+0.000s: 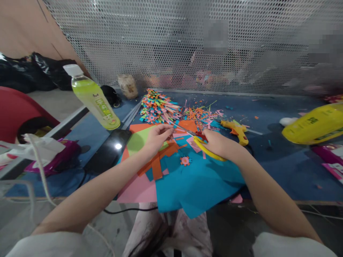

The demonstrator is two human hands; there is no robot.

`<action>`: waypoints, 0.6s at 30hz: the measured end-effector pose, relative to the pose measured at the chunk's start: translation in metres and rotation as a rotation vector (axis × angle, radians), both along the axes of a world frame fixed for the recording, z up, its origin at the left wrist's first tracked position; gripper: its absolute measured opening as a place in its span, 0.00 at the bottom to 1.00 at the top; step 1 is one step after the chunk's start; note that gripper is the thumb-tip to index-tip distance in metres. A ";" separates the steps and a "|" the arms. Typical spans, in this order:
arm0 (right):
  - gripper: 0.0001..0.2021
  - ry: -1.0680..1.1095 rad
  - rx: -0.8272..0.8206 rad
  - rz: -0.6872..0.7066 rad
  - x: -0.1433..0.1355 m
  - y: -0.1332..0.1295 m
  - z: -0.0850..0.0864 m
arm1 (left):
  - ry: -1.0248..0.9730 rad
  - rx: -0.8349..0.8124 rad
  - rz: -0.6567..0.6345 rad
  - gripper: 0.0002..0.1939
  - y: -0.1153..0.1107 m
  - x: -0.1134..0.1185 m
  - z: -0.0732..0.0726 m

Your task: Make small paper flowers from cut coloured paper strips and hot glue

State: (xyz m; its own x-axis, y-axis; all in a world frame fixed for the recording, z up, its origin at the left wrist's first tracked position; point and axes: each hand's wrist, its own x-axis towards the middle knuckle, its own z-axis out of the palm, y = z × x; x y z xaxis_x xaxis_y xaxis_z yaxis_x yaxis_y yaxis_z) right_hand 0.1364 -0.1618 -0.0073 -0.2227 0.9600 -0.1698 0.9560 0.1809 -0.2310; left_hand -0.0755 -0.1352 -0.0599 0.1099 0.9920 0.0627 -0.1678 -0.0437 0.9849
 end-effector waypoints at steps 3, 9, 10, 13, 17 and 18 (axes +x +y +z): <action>0.22 -0.027 -0.012 0.005 -0.001 0.000 0.001 | -0.002 -0.005 -0.008 0.11 0.000 0.000 -0.001; 0.23 -0.012 -0.012 0.003 -0.001 -0.001 0.001 | 0.000 -0.009 -0.008 0.11 0.001 0.000 -0.002; 0.23 -0.017 -0.010 0.005 -0.001 -0.001 0.001 | 0.001 -0.009 -0.008 0.11 0.001 0.000 -0.002; 0.25 -0.031 -0.006 0.006 -0.001 0.000 0.000 | 0.005 -0.010 -0.010 0.11 0.002 0.000 -0.002; 0.26 -0.027 -0.013 0.005 0.000 0.000 -0.001 | 0.016 -0.014 -0.010 0.11 0.002 -0.001 -0.001; 0.25 -0.030 -0.014 0.006 0.000 0.000 -0.001 | 0.019 -0.017 -0.013 0.11 0.002 -0.001 -0.001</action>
State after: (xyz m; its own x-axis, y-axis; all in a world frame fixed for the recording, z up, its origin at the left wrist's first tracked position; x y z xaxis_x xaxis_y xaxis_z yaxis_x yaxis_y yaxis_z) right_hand 0.1366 -0.1617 -0.0086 -0.2232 0.9561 -0.1899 0.9614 0.1837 -0.2050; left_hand -0.0766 -0.1335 -0.0612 0.1233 0.9914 0.0441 -0.1497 -0.0253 0.9884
